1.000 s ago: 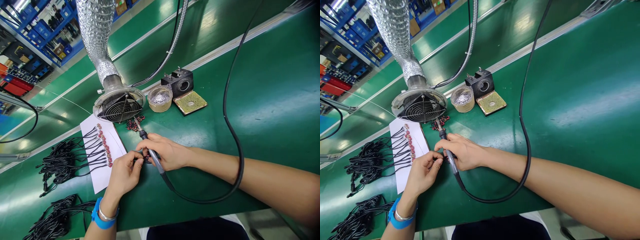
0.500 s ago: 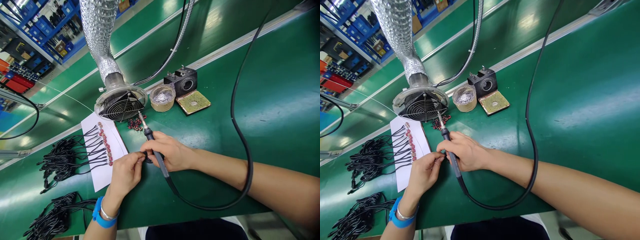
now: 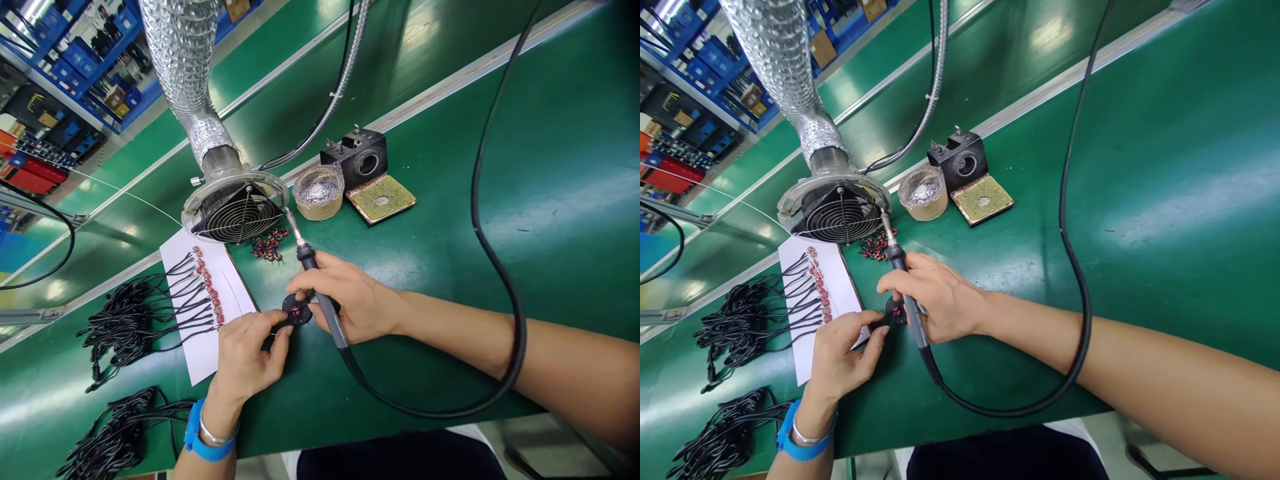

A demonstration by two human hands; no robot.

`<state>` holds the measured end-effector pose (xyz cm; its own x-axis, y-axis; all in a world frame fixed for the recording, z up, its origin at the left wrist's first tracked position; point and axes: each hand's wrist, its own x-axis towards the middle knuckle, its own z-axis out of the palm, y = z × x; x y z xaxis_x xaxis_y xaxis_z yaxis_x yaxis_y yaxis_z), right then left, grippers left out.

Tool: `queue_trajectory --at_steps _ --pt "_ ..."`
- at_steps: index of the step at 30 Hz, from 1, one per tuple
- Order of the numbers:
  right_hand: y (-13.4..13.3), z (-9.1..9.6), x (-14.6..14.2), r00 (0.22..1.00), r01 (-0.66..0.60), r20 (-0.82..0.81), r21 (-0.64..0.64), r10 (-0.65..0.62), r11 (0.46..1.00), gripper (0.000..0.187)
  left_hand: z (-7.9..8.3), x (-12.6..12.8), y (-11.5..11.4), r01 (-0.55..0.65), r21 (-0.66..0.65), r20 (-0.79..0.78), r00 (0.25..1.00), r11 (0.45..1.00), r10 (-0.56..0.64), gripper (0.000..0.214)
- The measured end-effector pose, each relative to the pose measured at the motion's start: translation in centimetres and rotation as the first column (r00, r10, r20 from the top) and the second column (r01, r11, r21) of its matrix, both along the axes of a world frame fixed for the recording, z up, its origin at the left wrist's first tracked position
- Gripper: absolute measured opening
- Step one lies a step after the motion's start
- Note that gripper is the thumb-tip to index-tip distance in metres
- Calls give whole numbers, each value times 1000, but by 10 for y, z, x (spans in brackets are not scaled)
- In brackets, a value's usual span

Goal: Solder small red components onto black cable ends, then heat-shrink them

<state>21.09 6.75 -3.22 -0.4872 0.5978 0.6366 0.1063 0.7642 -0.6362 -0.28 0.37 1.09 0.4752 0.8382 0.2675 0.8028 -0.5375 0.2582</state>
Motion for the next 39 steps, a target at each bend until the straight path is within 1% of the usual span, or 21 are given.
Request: queue_trajectory --at_steps 5,7,10,15,21,23,26,28,30,32,34,36,37,39 --pt "-1 -1 -1 999 -23 22 -2 23 1000 36 -5 5 -2 84 173 -144 988 981 -59 6" --pt "-2 -1 -3 999 -32 25 -9 32 999 36 -7 5 -1 107 211 -171 983 972 -71 5" --pt "-4 -1 -4 999 -37 0 0 37 999 34 -9 4 0 113 189 -180 980 975 -79 8" --pt "-6 -2 -5 999 -36 -34 71 39 997 34 -10 5 0 112 126 -182 979 986 -88 8" --pt "-5 -3 -5 999 -15 -42 63 17 998 34 -15 6 0 98 119 -141 987 988 -81 8" --pt "-4 -3 -4 999 -14 -29 48 15 999 32 -13 5 0 104 121 -119 989 987 -90 7" --pt "-4 -4 -4 1000 -20 -16 43 20 999 30 -7 2 0 87 95 -70 994 992 -80 9" --pt "-5 -4 -4 1000 -21 -10 49 22 999 28 0 -2 -1 56 72 -30 998 996 -54 12" --pt "-5 -6 -4 1000 -22 -6 54 22 998 28 5 -8 -1 16 79 6 1000 997 -17 14" --pt "-5 -7 -6 1000 -23 -8 59 24 998 27 10 -15 -2 -40 124 47 998 991 35 17" --pt "-4 -10 -8 1000 -28 -3 63 28 998 24 14 -22 -3 -126 174 105 988 977 109 17" --pt "-4 -12 -10 999 -34 13 72 33 997 22 21 -29 -7 -243 213 186 961 946 205 16" --pt "-4 -13 -11 999 -38 22 75 36 996 22 26 -33 -11 -316 222 238 935 922 263 15" --pt "-6 -16 -11 998 -48 40 73 45 996 23 39 -44 -21 -469 222 350 857 855 379 13"
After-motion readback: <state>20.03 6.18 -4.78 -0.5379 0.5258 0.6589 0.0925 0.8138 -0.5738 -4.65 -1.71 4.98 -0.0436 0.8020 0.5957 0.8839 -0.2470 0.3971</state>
